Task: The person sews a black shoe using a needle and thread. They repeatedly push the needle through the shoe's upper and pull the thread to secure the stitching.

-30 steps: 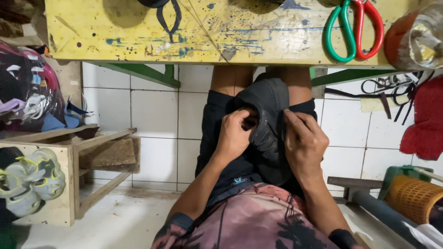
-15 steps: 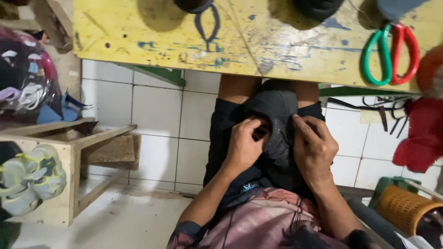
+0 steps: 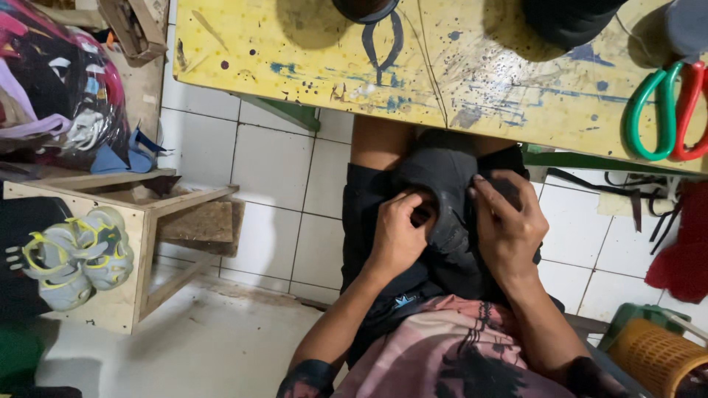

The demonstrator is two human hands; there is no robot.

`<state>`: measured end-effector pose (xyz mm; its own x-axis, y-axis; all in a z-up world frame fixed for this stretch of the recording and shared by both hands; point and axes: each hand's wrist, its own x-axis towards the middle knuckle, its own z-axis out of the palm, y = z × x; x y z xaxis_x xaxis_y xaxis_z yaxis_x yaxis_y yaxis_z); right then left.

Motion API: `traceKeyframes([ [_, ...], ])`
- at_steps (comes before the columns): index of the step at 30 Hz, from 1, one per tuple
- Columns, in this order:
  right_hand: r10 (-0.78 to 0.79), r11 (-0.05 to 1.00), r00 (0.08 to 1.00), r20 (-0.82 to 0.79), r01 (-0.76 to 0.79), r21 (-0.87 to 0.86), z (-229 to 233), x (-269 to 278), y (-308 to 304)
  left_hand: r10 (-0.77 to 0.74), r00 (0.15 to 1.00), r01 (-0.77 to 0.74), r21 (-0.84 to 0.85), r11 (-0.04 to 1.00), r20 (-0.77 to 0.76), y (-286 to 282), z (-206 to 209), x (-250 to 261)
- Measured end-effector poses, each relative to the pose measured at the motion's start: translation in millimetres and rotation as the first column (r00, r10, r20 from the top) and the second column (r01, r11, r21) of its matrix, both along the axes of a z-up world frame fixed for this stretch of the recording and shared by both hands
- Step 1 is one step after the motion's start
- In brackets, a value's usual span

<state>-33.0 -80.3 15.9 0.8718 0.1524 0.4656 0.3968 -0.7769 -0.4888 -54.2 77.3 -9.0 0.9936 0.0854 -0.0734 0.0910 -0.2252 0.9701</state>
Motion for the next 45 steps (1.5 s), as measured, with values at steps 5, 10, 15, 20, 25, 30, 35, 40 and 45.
traceKeyframes([
  [5, 0.056, 0.998, 0.995, -0.079, -0.053, 0.038, -11.6, 7.2, -5.9, -0.03, 0.999, 0.032, -0.072, 0.997, 0.032, 4.6, -6.6, 7.0],
  [10, 0.019, 0.999, 0.995, -0.094, -0.023, -0.046, 3.3, 5.7, -17.5, -0.109, 0.99, 0.122, -0.146, 0.982, 0.091, -6.6, -22.4, 9.2],
  [15, -0.071, 0.997, 0.989, -0.127, 0.066, -0.04, 10.2, -0.4, -27.9, -0.229, 0.969, 0.242, -0.167, 0.956, 0.096, -19.4, -24.2, 16.0],
  [20, 0.124, 0.939, 0.846, -0.519, 0.068, 0.336, 20.4, -15.8, -80.4, -0.351, 0.937, 0.348, -0.109, 0.931, 0.0, -29.0, -19.2, 32.8],
  [25, 0.608, 0.743, 0.479, -0.633, -0.064, 0.666, 19.6, -40.5, -161.5, -0.477, 0.878, 0.478, 0.024, 0.878, -0.016, -36.3, -24.9, 34.8],
  [30, -0.293, 0.898, 0.124, -0.948, 0.376, -0.228, -34.5, -82.3, -251.8, -0.492, 0.87, 0.493, -0.02, 0.87, 0.036, -42.3, -22.6, 34.7],
  [35, -0.63, 0.723, -0.321, -0.707, 0.089, -0.685, -107.5, -132.0, -333.3, -0.506, 0.86, 0.51, -0.063, 0.858, 0.072, -46.8, -26.7, 35.9],
  [40, -0.602, 0.782, -0.017, -0.798, 0.19, -0.594, -47.5, -86.2, -237.5, -0.495, 0.865, 0.499, -0.048, 0.865, 0.085, -51.7, -29.5, 36.1],
  [45, -0.025, 0.968, 0.892, -0.452, 0.135, 0.211, 4.3, -61.0, -107.1, -0.419, 0.906, 0.413, -0.095, 0.906, -0.051, -55.5, -35.4, 29.6],
])
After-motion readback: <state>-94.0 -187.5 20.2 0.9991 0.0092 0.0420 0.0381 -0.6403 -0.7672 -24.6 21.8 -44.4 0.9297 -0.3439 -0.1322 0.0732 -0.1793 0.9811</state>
